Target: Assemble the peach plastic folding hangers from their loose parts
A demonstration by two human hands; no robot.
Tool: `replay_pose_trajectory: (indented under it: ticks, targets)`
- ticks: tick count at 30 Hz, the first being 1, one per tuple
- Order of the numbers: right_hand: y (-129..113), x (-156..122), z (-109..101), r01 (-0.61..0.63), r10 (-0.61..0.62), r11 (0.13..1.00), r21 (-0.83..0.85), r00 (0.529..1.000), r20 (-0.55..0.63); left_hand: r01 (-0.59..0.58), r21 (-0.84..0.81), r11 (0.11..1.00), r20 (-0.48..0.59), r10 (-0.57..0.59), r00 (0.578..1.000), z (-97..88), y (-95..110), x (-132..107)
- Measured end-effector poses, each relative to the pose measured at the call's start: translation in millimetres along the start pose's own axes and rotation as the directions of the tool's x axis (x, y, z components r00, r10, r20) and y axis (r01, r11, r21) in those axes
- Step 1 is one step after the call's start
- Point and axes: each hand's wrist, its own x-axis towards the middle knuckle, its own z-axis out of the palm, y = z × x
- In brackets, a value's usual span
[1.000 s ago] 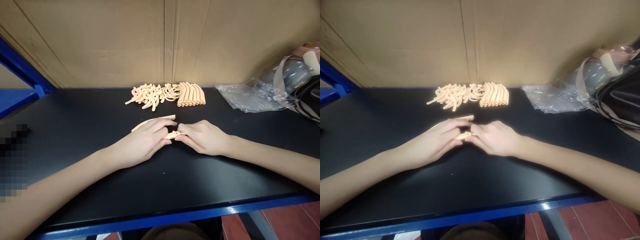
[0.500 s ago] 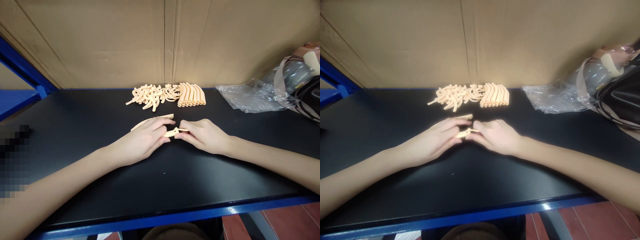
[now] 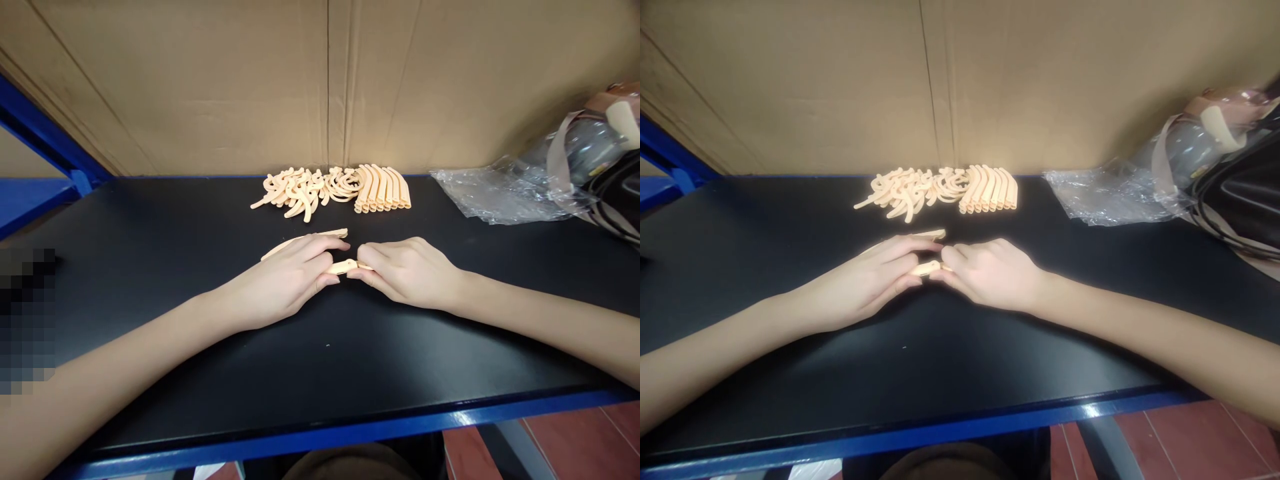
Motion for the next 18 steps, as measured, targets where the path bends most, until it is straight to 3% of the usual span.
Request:
replay_pose_trajectory:
  ticks: [8, 13, 18]
  targets:
    - [-2.0, -0.1, -2.2, 0.058, -0.065, 0.99, -0.132, 0.996, -0.055, 0.026, -0.027, 0.999, 0.03, -0.025, 0.999, -1.9, 1.9, 0.6]
    - [-1.4, 0.1, -1.0, 0.076, -0.087, 0.988, -0.132, 0.993, -0.079, 0.027, -0.047, 0.999, 0.038, -0.025, 0.999, -4.4, 4.0, 0.6]
    - [0.1, 0.2, -2.3, 0.177, -0.189, 0.981, -0.084, 0.97, -0.154, -0.003, -0.087, 0.996, 0.049, 0.007, 0.999, -7.0, 4.6, 0.7]
